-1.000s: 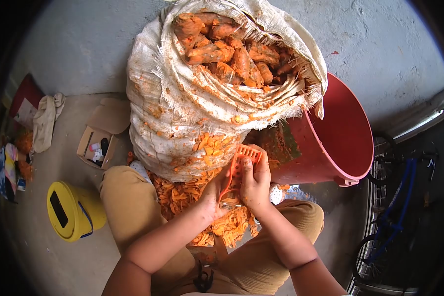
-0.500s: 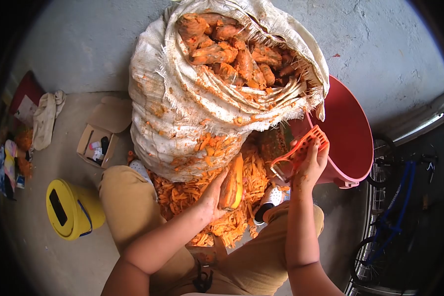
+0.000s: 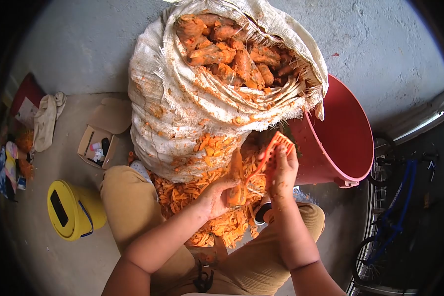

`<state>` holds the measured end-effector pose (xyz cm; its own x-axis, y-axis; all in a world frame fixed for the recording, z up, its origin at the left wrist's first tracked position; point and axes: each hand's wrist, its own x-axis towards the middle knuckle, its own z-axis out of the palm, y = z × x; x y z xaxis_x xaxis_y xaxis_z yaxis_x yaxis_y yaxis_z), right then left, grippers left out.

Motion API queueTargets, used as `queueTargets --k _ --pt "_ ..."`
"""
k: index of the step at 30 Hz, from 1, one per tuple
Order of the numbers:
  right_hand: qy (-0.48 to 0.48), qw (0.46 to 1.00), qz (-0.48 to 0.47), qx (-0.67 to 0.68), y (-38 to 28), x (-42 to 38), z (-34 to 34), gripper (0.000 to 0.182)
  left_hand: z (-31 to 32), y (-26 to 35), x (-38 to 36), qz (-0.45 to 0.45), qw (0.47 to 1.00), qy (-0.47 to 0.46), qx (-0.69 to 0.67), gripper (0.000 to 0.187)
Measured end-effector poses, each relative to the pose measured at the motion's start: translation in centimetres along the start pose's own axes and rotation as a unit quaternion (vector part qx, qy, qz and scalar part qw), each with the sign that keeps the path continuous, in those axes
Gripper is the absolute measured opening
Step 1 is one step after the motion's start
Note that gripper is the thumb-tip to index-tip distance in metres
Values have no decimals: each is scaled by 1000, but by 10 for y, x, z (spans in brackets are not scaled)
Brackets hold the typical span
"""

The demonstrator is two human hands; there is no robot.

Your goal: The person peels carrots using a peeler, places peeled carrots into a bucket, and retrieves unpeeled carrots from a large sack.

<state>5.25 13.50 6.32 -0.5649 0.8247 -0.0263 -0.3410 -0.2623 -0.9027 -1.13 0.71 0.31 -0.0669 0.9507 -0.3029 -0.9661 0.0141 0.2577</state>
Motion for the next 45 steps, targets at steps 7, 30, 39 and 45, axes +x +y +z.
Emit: queueTargets --k 7,30,39,45 --pt "32 996 54 61 -2 12 -18 14 15 11 -8 36 990 -120 -65 45" --pt "-72 968 -87 -224 25 -32 21 19 13 -3 5 41 995 71 -57 31" --pt "45 962 -137 -231 30 -21 18 16 15 0 16 43 991 8 -124 33" --pt "-35 965 -97 -239 31 -16 14 16 16 11 13 12 998 16 -59 32"
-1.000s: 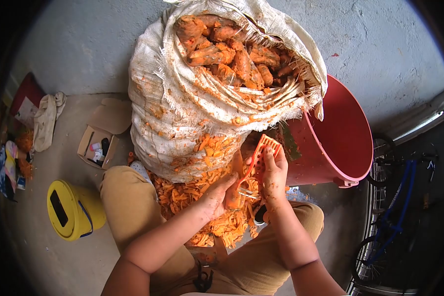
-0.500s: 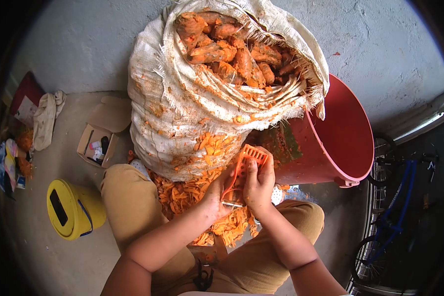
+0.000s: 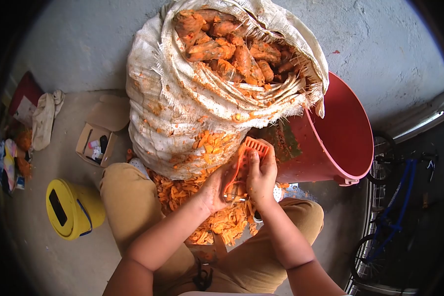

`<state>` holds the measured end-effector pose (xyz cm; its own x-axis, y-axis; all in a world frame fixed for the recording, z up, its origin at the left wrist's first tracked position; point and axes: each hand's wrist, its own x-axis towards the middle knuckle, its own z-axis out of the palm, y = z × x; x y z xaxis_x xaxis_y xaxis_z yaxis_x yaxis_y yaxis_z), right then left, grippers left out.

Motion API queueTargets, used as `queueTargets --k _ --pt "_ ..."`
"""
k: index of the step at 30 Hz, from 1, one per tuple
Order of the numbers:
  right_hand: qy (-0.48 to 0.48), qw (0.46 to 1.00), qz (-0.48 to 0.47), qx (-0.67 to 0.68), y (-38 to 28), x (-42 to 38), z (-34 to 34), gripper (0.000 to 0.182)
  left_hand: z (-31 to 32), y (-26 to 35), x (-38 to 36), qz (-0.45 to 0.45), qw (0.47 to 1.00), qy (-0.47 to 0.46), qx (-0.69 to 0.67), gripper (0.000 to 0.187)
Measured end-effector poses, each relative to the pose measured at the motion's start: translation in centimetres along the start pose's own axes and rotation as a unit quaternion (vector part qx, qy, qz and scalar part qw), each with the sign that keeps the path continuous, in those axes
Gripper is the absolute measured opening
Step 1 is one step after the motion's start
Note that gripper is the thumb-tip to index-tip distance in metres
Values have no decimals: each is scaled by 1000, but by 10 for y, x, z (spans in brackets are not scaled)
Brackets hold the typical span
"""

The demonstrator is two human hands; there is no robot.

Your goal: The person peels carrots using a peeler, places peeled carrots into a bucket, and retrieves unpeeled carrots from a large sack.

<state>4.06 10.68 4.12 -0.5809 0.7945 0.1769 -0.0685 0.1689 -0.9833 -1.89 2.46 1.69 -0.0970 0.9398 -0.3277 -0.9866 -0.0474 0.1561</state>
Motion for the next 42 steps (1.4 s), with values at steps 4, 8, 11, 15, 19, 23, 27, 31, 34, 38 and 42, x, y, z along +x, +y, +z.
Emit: queueTargets --k 4,8,11,15,19,23,27,31,34,38,42 --pt "-20 994 34 102 -3 0 2 16 -4 -5 2 28 999 -8 26 34" --pt "70 981 89 155 -1 -3 4 15 -4 -15 5 83 996 29 2 39" --pt "109 976 121 142 10 2 -3 14 -5 -18 5 96 995 23 10 42" --pt "17 989 110 93 7 10 -7 13 -21 -21 9 88 993 20 77 43" --pt "74 996 19 48 6 12 -1 10 -10 -20 9 114 989 21 88 41" --pt "140 976 103 128 16 12 -5 7 -15 -21 6 118 989 43 76 41" --pt "186 969 116 114 17 14 -4 9 -13 -26 5 162 979 106 64 38" --pt "240 957 115 117 14 26 -9 12 -31 -29 4 207 973 -2 99 30" --pt "187 979 40 76 18 20 -2 11 -16 -39 8 221 954 165 117 21" --pt "168 981 -8 99 29 19 4 18 -17 -5 12 124 962 55 236 26" --pt "245 955 9 165 11 39 -24 15 -57 4 9 -151 851 70 498 28"
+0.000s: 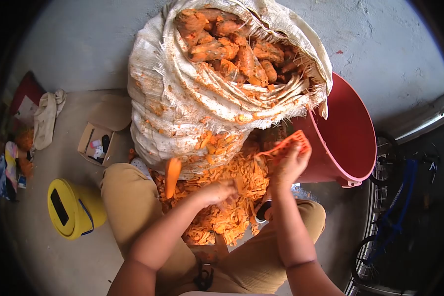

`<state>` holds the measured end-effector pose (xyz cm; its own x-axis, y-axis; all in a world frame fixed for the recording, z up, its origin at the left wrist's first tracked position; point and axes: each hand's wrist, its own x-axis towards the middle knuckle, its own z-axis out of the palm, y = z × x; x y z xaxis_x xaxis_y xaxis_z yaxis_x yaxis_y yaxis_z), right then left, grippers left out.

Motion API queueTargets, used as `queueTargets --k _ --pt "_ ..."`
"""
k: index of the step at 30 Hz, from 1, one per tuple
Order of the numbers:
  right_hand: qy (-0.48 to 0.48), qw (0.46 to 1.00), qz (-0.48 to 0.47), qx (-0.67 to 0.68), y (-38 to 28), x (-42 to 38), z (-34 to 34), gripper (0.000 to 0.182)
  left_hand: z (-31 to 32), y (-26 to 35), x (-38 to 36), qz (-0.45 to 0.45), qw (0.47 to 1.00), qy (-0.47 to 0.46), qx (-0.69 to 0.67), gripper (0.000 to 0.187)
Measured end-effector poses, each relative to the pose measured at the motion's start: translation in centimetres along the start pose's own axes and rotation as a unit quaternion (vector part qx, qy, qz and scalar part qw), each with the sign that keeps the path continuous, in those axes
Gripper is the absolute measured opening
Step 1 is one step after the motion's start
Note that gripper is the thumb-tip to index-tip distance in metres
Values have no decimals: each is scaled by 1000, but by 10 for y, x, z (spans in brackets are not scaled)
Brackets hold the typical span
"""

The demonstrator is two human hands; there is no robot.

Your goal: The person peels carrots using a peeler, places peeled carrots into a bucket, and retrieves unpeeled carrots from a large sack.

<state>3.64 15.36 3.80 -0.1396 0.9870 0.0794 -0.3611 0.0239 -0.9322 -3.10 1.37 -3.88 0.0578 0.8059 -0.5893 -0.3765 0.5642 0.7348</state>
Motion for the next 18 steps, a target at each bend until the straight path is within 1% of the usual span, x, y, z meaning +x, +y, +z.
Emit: queueTargets --k 1,2,3,4,5,6,9,10,13,14,15,16,17,18 --pt "3 1000 -25 -9 -4 9 -6 16 -1 -2 0 -68 993 9 97 27" --pt "-11 999 -30 -12 -8 16 -13 15 -2 -3 -1 -58 997 7 60 27" --pt "-22 999 -35 -17 -12 20 -20 14 -3 -4 -3 -7 1000 2 -19 27" --pt "0 1000 -29 -1 -12 22 -23 12 -5 -6 -5 42 994 -3 -97 27" --pt "-2 1000 -18 7 -13 24 -27 12 -6 -7 -6 91 981 -8 -173 27" --pt "-3 1000 -8 15 -14 26 -31 12 -3 3 -11 96 972 -8 -216 28" --pt "-11 999 2 36 -20 27 -36 11 -4 7 -17 128 934 -75 -326 27" --pt "-12 999 7 46 -21 27 -36 11 -6 7 -16 141 930 -84 -328 28" --pt "-17 998 44 44 -23 28 -43 11 -12 11 -17 135 961 10 -239 28" --pt "-18 997 64 39 -25 28 -44 11 -21 14 -20 135 976 54 -163 26" --pt "-19 995 86 36 -25 29 -45 11 -33 10 -20 115 975 168 -90 26" --pt "-20 993 104 57 -20 32 -48 12 -58 -11 -9 173 956 231 46 23" --pt "-40 990 113 79 -18 34 -50 12 -81 -29 -5 224 913 288 181 21" --pt "-40 987 138 76 -18 35 -49 12 -89 -28 -17 201 893 325 237 21"
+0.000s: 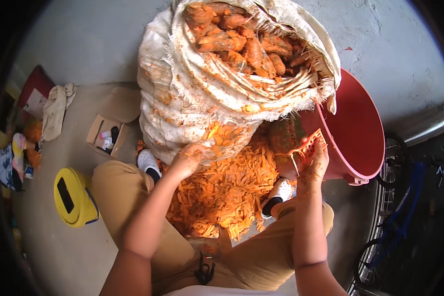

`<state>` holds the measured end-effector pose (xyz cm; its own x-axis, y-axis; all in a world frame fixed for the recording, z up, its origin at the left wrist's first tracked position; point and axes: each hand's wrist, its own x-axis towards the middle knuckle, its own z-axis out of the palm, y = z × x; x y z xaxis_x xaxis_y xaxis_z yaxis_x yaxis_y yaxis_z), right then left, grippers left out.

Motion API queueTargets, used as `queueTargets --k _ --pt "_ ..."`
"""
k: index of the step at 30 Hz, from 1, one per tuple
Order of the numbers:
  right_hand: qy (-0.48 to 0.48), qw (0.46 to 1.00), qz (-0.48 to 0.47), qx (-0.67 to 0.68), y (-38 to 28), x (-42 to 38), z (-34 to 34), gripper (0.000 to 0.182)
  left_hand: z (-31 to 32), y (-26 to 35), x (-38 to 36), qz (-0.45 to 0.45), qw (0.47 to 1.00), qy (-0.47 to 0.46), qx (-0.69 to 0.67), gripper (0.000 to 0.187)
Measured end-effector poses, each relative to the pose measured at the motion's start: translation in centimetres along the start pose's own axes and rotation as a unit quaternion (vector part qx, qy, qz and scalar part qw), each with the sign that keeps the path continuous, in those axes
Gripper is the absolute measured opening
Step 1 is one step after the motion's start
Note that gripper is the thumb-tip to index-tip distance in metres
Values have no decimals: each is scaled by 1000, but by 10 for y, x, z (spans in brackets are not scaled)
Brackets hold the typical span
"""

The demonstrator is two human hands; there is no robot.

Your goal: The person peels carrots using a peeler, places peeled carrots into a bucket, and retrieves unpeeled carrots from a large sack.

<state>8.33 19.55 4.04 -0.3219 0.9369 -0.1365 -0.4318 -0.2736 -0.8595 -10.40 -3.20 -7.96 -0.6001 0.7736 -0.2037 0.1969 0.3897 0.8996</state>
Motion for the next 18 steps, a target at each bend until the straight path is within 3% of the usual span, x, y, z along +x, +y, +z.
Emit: queueTargets --k 2,5,8,11,15,16,18 --pt "-16 999 35 -11 0 0 1 12 -21 -9 -10 -54 995 8 79 22" --pt "-33 998 40 -38 5 3 3 14 -47 -11 -35 -103 991 -67 -42 25" --pt "-51 995 70 -50 6 -5 11 13 -82 21 -64 -158 973 30 163 27" --pt "-78 992 85 -49 8 -12 14 13 -108 7 -79 -77 958 166 220 25" --pt "-79 991 90 -65 13 -8 5 13 -133 -4 -101 -62 977 202 40 18" --pt "-74 990 95 -69 14 -6 2 13 -139 3 -108 -76 954 277 83 16" --pt "-78 989 108 -64 14 -7 2 13 -169 -7 -120 19 934 347 82 18"
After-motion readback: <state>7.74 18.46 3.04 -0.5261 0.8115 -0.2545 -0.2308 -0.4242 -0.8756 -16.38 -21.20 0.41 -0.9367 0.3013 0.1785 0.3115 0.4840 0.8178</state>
